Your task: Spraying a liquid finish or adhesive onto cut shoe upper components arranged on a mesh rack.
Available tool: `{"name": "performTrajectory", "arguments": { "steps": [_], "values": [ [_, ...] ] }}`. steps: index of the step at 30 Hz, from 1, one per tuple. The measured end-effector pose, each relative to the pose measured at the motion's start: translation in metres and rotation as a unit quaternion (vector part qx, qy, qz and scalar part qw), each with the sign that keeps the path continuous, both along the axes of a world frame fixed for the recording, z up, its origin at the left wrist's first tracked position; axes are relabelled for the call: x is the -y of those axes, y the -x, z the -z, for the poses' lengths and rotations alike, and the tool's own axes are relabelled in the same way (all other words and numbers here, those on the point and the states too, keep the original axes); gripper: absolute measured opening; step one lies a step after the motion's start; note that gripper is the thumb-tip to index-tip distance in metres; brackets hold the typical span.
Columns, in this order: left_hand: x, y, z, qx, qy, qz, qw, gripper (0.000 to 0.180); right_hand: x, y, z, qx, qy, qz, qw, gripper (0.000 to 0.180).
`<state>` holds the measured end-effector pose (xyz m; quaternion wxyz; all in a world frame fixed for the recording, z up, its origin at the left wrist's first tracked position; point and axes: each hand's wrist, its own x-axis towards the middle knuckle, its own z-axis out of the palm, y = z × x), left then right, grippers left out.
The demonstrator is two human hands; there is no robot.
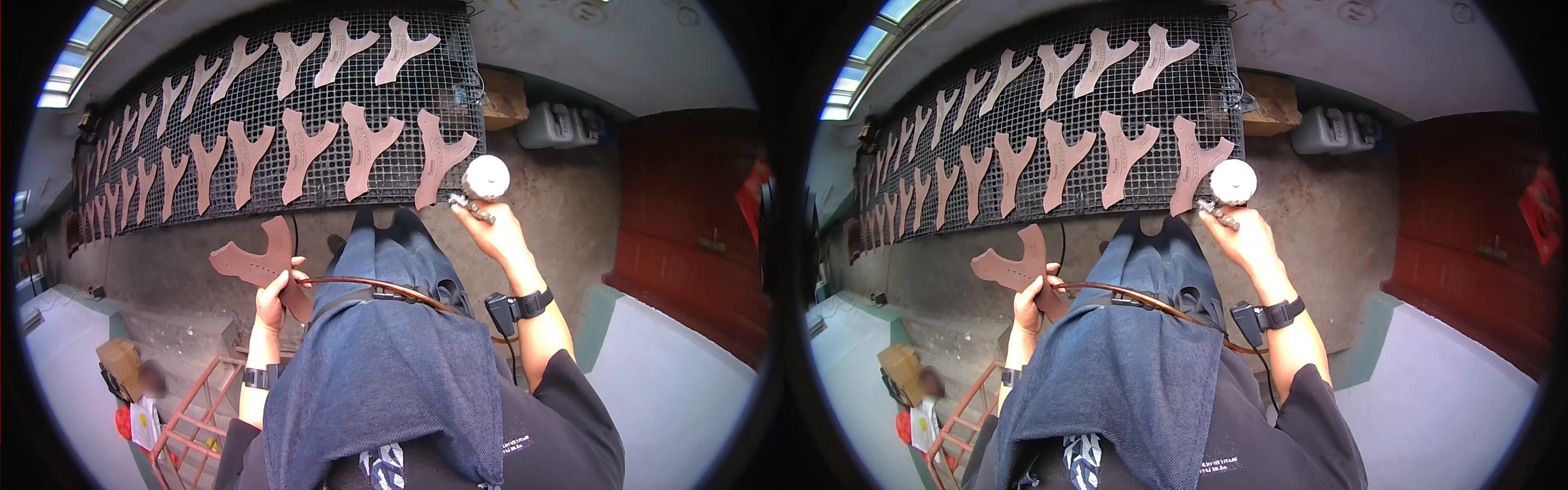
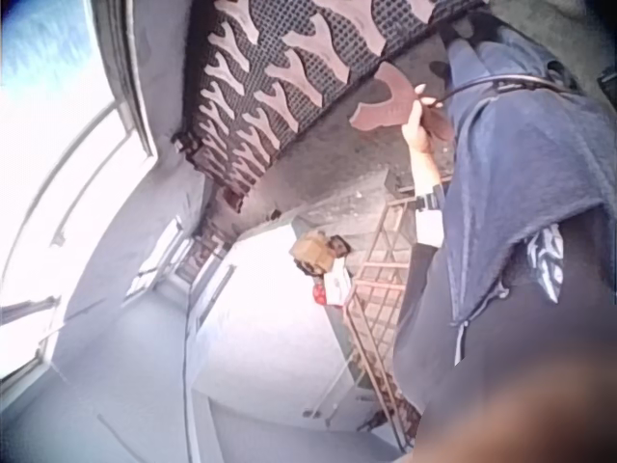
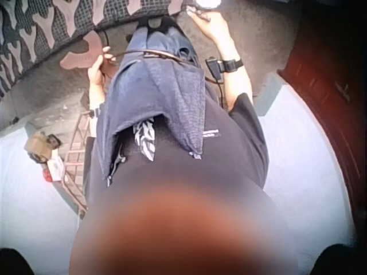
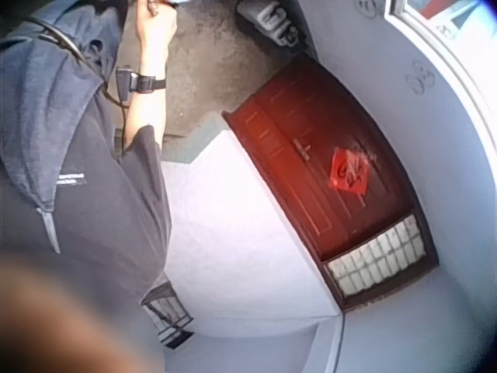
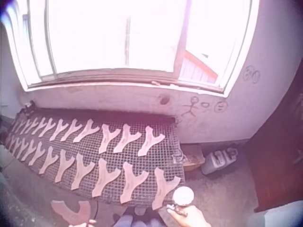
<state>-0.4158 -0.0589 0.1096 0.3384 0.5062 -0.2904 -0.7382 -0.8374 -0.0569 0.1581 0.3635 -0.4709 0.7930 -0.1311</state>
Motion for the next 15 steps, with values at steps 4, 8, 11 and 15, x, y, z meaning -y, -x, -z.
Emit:
{"name": "performTrajectory", "arguments": {
  "steps": [4, 8, 11, 15],
  "values": [
    [0.000, -0.018, 0.003, -0.007, 0.000, 0.013, 1.000, 0.046, -0.026, -0.020, -0.002, -0.006, -0.052, -0.025, 0.998, 0.037],
    [-0.002, -0.034, 0.006, -0.023, 0.003, 0.026, 0.999, 0.048, -0.041, -0.037, 0.003, 0.043, -0.042, 0.005, 0.998, 0.037],
    [-0.005, -0.052, 0.008, -0.034, -0.003, 0.025, 0.999, 0.048, -0.040, -0.056, 0.005, 0.045, -0.017, 0.029, 0.998, 0.036],
    [-0.004, -0.074, 0.009, -0.034, -0.003, 0.021, 0.999, 0.048, -0.031, -0.066, 0.010, 0.030, 0.000, 0.042, 0.999, 0.034]
  ]
}}
